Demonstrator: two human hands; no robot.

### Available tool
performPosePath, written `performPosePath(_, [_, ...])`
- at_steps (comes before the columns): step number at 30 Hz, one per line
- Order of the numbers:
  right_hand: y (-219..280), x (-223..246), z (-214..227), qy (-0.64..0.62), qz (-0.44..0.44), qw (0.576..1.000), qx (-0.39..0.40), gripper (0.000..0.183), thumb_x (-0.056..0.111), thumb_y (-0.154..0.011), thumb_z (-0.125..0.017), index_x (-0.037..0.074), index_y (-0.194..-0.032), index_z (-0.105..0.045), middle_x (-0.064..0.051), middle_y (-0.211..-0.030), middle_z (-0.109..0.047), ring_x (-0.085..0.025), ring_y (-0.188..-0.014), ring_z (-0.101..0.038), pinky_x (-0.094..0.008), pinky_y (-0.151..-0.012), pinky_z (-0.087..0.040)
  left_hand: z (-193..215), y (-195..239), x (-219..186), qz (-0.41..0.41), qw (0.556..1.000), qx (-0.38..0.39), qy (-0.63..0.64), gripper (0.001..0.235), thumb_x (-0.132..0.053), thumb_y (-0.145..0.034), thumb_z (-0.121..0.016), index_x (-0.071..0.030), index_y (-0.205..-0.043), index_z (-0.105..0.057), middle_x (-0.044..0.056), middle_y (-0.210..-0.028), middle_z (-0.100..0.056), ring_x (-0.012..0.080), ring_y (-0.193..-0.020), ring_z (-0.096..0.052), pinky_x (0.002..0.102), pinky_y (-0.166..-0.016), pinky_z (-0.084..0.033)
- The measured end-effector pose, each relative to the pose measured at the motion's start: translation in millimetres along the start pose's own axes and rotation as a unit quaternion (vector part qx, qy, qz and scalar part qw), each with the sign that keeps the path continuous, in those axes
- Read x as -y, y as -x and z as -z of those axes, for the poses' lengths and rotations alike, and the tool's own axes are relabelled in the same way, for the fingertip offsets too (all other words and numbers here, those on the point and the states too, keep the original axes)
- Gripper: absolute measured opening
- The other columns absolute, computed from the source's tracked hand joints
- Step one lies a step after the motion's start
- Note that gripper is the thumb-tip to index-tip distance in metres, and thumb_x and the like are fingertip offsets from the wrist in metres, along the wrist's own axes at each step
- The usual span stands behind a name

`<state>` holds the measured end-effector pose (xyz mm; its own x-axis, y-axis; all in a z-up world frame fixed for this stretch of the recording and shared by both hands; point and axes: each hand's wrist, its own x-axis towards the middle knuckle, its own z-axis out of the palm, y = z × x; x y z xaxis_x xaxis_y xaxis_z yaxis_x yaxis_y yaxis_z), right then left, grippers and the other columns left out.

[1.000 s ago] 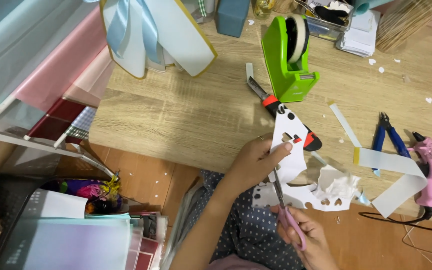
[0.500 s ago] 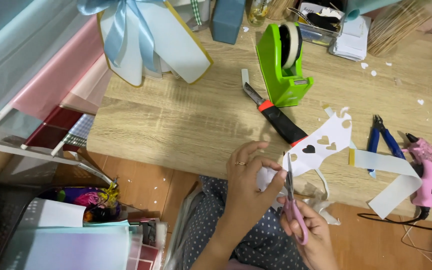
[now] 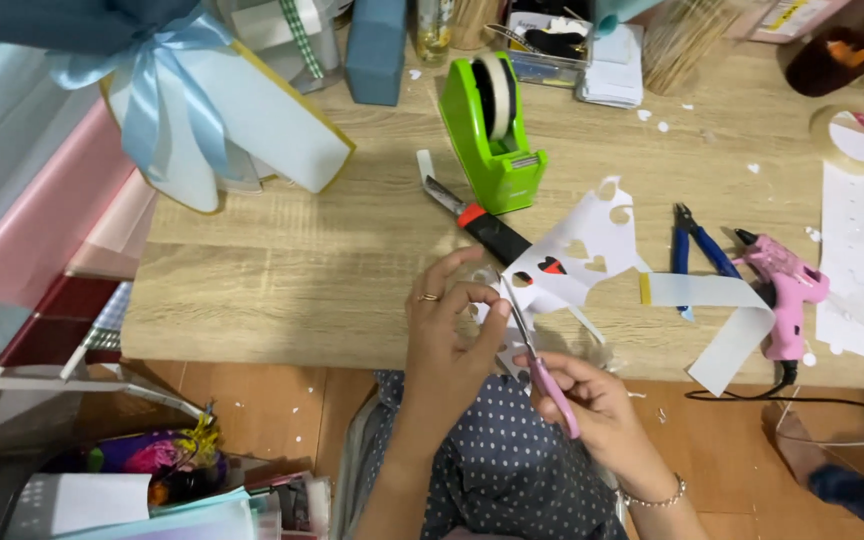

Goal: The person rolls sheets of light blue and white paper into cylindrical shapes and places them into a container. They then use scissors to cut heart shapes out of a white paper sheet with pre-cut holes.

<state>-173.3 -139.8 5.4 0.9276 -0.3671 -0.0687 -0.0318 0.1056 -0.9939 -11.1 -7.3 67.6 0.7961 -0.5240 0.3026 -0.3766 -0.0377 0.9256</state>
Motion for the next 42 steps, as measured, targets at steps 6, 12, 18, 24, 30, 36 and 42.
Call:
performPosePath(6, [-21.9, 18.0, 10.7, 0.033, 0.004, 0.997, 0.074, 0.051, 0.027, -0.087, -0.079, 0.002, -0.130, -0.071, 0.003, -0.069, -0.060, -0.007, -0.060, -0.049, -0.018, -0.056, -0.043, 16.7, -17.4, -2.2, -0.001, 1.000, 0.025, -0.013, 0.010, -0.026, -0.094, -0.066, -0.019, -0.088, -0.066, 0.005, -0.145, -0.058, 0.0255, -0.137, -0.050, 0.045, -0.114, -0.030])
performPosePath(12, [-36.8, 27.1, 24.8, 0.034, -0.015, 0.991, 0.126, 0.048, 0.022, -0.087, -0.078, 0.001, -0.130, -0.071, 0.002, -0.068, -0.057, -0.008, -0.054, -0.043, -0.020, -0.052, -0.040, 28.0, -27.7, 4.8, -0.044, 0.996, 0.055, -0.051, 0.006, -0.024, -0.094, -0.068, -0.021, -0.089, -0.066, 0.000, -0.146, -0.056, 0.0255, -0.137, -0.050, 0.049, -0.117, -0.025])
performPosePath(18, [-47.0, 34.2, 37.8, 0.057, -0.039, 0.989, 0.133, 0.044, 0.012, -0.088, -0.076, 0.000, -0.131, -0.072, 0.002, -0.069, -0.051, -0.011, -0.062, -0.045, -0.024, -0.058, -0.041, 35.6, -42.1, 3.1, -0.039, 0.992, 0.097, -0.067, 0.015, -0.034, -0.094, -0.065, -0.023, -0.083, -0.067, 0.003, -0.148, -0.056, 0.0247, -0.138, -0.048, 0.050, -0.117, -0.019])
performPosePath(24, [-51.7, 36.2, 40.6, 0.062, -0.041, 0.989, 0.129, 0.047, 0.013, -0.086, -0.078, -0.001, -0.130, -0.073, 0.001, -0.070, -0.050, -0.011, -0.061, -0.042, -0.024, -0.055, -0.035, 34.2, -45.9, 6.9, -0.011, 0.991, 0.113, -0.069, 0.019, -0.037, -0.092, -0.064, -0.021, -0.083, -0.070, 0.004, -0.147, -0.059, 0.0201, -0.145, -0.045, 0.056, -0.121, -0.008])
performPosePath(30, [-56.0, 31.8, 42.3, 0.070, -0.056, 0.991, 0.098, 0.045, 0.017, -0.084, -0.080, 0.000, -0.126, -0.076, 0.001, -0.073, -0.063, -0.008, -0.055, -0.044, -0.021, -0.048, -0.038, 30.0, -48.7, 9.4, -0.004, 0.993, 0.115, -0.040, 0.015, -0.033, -0.092, -0.068, -0.020, -0.085, -0.072, 0.002, -0.145, -0.059, 0.0179, -0.144, -0.046, 0.053, -0.122, -0.009])
performPosePath(36, [-49.3, 39.4, 39.6, 0.053, 0.026, 0.993, 0.104, 0.035, 0.019, -0.095, -0.073, 0.003, -0.126, -0.070, 0.005, -0.073, -0.059, -0.003, -0.056, -0.046, -0.013, -0.048, -0.039, 0.3, -58.8, 13.2, -0.048, 0.998, 0.037, 0.018, 0.004, -0.021, -0.089, -0.075, -0.017, -0.086, -0.074, 0.007, -0.131, -0.067, 0.0204, -0.123, -0.064, 0.035, -0.106, -0.043])
performPosePath(42, [-48.3, 36.5, 37.9, -0.018, 0.040, 0.996, 0.076, 0.043, 0.019, -0.095, -0.074, 0.002, -0.134, -0.066, 0.008, -0.072, -0.056, -0.003, -0.057, -0.044, -0.013, -0.050, -0.038, -21.1, -64.9, 12.3, -0.003, 0.998, 0.053, 0.035, 0.005, -0.019, -0.088, -0.075, -0.015, -0.087, -0.075, 0.008, -0.135, -0.064, 0.0207, -0.130, -0.060, 0.038, -0.111, -0.042])
